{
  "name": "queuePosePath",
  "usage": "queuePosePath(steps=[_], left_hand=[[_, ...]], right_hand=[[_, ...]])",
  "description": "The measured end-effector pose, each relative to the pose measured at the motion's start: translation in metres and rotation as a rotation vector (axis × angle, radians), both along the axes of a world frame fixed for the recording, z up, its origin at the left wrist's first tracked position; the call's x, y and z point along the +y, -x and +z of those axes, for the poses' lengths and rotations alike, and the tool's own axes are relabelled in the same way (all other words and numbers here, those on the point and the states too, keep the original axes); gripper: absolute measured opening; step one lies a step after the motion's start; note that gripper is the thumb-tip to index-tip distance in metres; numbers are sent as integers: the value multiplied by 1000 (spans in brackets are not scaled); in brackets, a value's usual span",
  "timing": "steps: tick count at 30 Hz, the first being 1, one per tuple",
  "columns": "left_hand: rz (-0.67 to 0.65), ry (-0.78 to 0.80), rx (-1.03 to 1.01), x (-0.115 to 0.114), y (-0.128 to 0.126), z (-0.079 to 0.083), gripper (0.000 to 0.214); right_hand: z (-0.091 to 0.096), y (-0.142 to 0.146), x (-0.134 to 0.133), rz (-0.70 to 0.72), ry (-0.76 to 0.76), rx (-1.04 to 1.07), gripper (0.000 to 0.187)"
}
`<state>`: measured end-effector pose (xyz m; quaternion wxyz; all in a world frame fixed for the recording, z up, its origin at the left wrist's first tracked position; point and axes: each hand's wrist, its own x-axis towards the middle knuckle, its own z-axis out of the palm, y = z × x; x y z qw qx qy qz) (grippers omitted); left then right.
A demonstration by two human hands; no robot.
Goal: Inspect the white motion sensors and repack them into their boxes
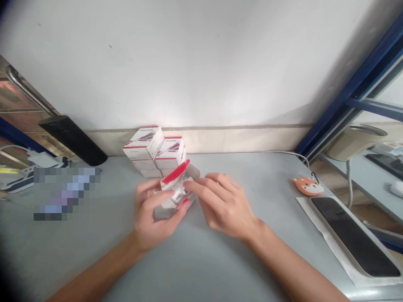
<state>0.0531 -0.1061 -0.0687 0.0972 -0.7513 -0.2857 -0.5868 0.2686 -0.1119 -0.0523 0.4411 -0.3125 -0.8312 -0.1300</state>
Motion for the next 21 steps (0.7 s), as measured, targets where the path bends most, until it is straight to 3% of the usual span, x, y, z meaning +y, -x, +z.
queuePosePath(steps=[3,7,9,12,17,21], left_hand=[[-16,-27,13,1,1,2,43],[-6,31,-16,2,2,1,43],[-20,97,-74,3,2,-1,44],[-141,281,-217,4,1,-5,57],[-336,586,-301,3,3,-7,52],[-419,656,-236,1,9,-4,50]], right_hand=[[4,1,-3,5,100,-5,50],[8,2,-5,-4,195,-26,56],[8,3,-4,12,161,6,59],[6,5,-3,21,142,189,56],[10,6,-5,53,432,388,36],[16,4,-8,192,651,521,12]])
